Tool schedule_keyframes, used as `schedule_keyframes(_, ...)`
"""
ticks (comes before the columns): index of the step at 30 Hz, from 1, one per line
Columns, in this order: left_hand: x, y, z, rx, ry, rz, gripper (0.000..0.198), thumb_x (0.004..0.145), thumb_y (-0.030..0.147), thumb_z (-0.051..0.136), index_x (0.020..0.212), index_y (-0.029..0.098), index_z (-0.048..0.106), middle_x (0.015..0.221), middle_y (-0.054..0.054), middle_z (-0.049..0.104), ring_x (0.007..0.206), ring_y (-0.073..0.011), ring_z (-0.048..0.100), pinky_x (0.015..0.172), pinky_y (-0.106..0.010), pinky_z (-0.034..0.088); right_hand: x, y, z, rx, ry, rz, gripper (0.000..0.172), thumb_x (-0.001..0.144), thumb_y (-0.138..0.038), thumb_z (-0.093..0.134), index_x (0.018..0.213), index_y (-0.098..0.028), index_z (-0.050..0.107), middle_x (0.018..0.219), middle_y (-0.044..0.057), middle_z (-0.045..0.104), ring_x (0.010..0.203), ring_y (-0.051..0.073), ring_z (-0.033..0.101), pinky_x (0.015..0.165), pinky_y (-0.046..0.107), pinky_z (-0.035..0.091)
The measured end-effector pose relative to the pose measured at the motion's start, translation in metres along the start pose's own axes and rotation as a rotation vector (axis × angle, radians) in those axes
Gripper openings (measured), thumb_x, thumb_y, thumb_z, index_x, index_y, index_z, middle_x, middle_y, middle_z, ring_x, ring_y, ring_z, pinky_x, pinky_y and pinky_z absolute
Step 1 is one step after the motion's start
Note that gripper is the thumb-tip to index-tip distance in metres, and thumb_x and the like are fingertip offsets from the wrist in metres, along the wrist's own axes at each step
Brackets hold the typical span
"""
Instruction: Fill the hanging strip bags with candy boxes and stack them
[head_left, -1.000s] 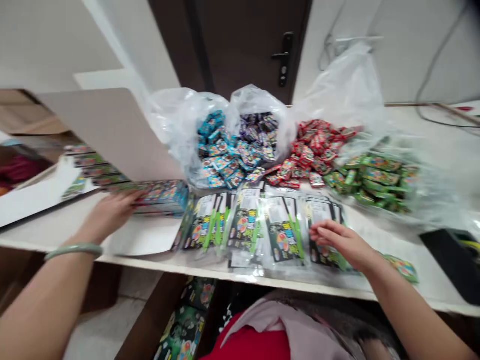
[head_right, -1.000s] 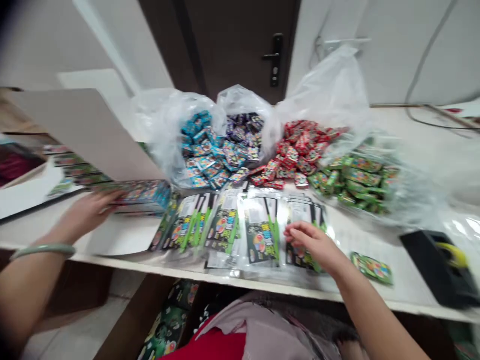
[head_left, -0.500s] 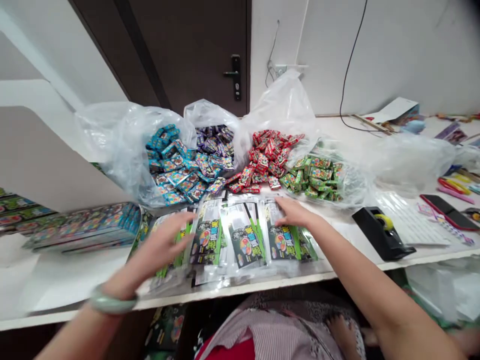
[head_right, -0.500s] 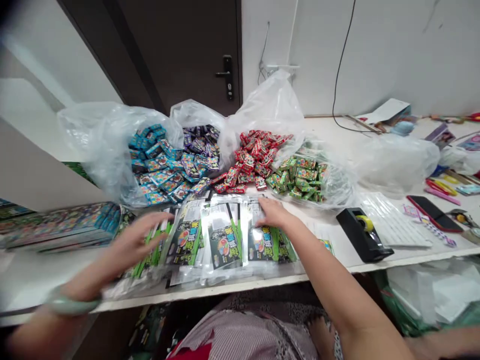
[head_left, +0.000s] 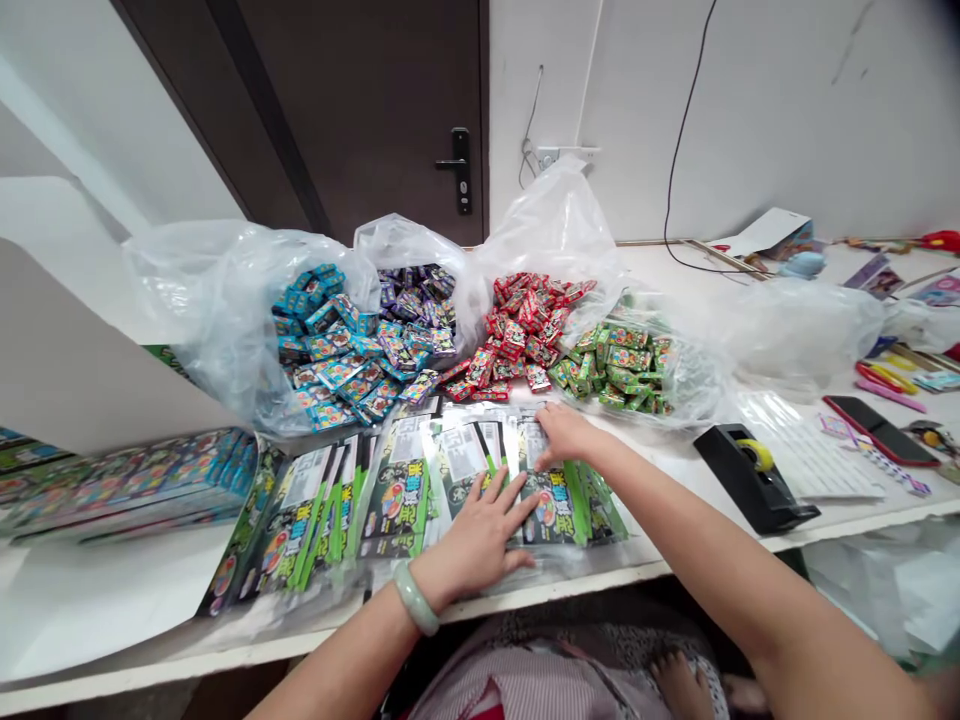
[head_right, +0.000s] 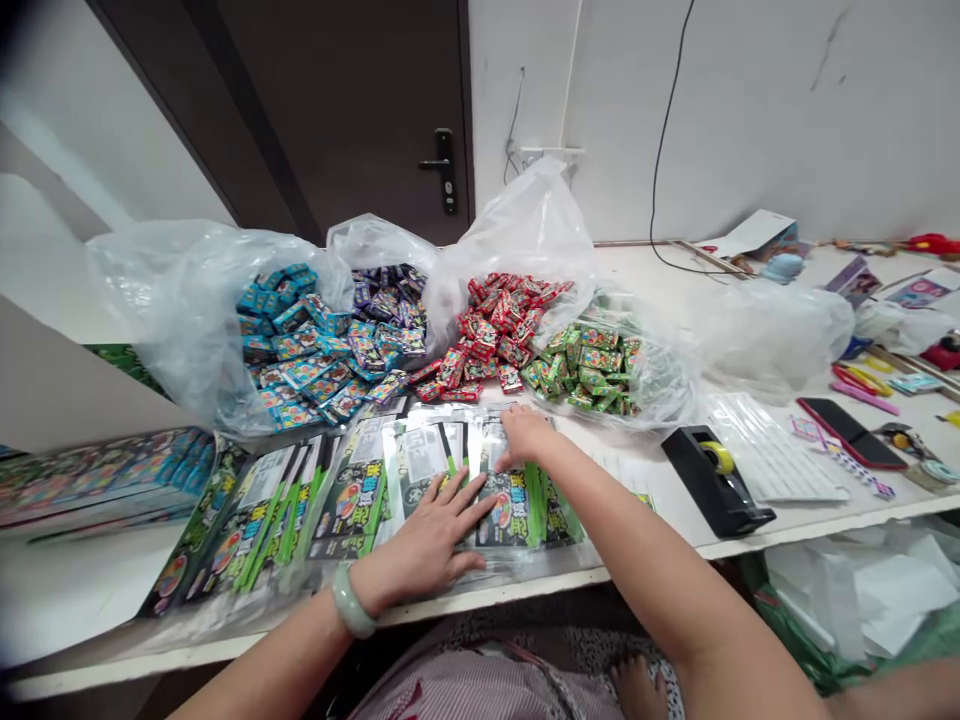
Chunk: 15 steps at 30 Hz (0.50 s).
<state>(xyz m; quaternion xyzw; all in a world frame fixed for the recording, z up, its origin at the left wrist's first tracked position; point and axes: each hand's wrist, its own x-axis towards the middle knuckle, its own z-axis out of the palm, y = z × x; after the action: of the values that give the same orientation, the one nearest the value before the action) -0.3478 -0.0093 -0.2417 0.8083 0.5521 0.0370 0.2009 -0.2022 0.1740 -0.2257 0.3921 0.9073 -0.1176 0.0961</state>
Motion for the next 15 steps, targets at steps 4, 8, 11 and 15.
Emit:
schedule_keyframes(4, 0.0, 0.002, -0.002, -0.002, -0.026, -0.001, 0.081, 0.081, 0.049, 0.067, 0.15, 0.036, 0.025, 0.159, -0.008, 0.019, 0.147, -0.0387, 0.008, 0.115, -0.064, 0.012, 0.011, 0.0, -0.013, -0.007, -0.007, 0.007, 0.053, 0.061, -0.045, 0.085, 0.102, -0.018, 0.065, 0.111, 0.013, 0.067, 0.104, 0.029, 0.06, 0.084, 0.031, 0.044)
schedule_keyframes(8, -0.007, -0.004, -0.006, -0.038, -0.035, 0.032, 0.083, 0.082, 0.048, 0.067, 0.151, 0.034, 0.023, 0.16, -0.008, 0.015, 0.147, -0.036, 0.009, 0.117, -0.06, 0.012, 0.008, 0.009, -0.037, 0.031, 0.008, 0.025, 0.018, 0.079, -0.038, 0.071, 0.077, -0.021, 0.064, 0.083, 0.004, 0.069, 0.079, 0.019, 0.062, 0.062, 0.025, 0.038)
schedule_keyframes(11, -0.018, -0.016, -0.01, -0.11, -0.019, 0.074, 0.091, 0.079, 0.045, 0.071, 0.152, 0.029, 0.019, 0.161, -0.011, 0.011, 0.147, -0.035, 0.012, 0.119, -0.057, 0.014, -0.013, 0.021, -0.066, 0.058, 0.049, 0.052, 0.021, 0.078, -0.033, 0.071, 0.069, -0.021, 0.058, 0.072, 0.002, 0.064, 0.067, 0.017, 0.056, 0.054, 0.025, 0.03)
schedule_keyframes(15, -0.021, -0.021, -0.024, -0.388, 0.203, 0.071, 0.079, 0.086, 0.042, 0.064, 0.151, 0.028, 0.021, 0.158, -0.011, 0.024, 0.145, -0.0321, 0.023, 0.119, -0.055, 0.015, -0.059, 0.023, -0.103, 0.106, 0.116, 0.073, 0.025, 0.081, -0.036, 0.068, 0.068, -0.021, 0.052, 0.064, -0.001, 0.058, 0.059, 0.014, 0.049, 0.052, 0.026, 0.026)
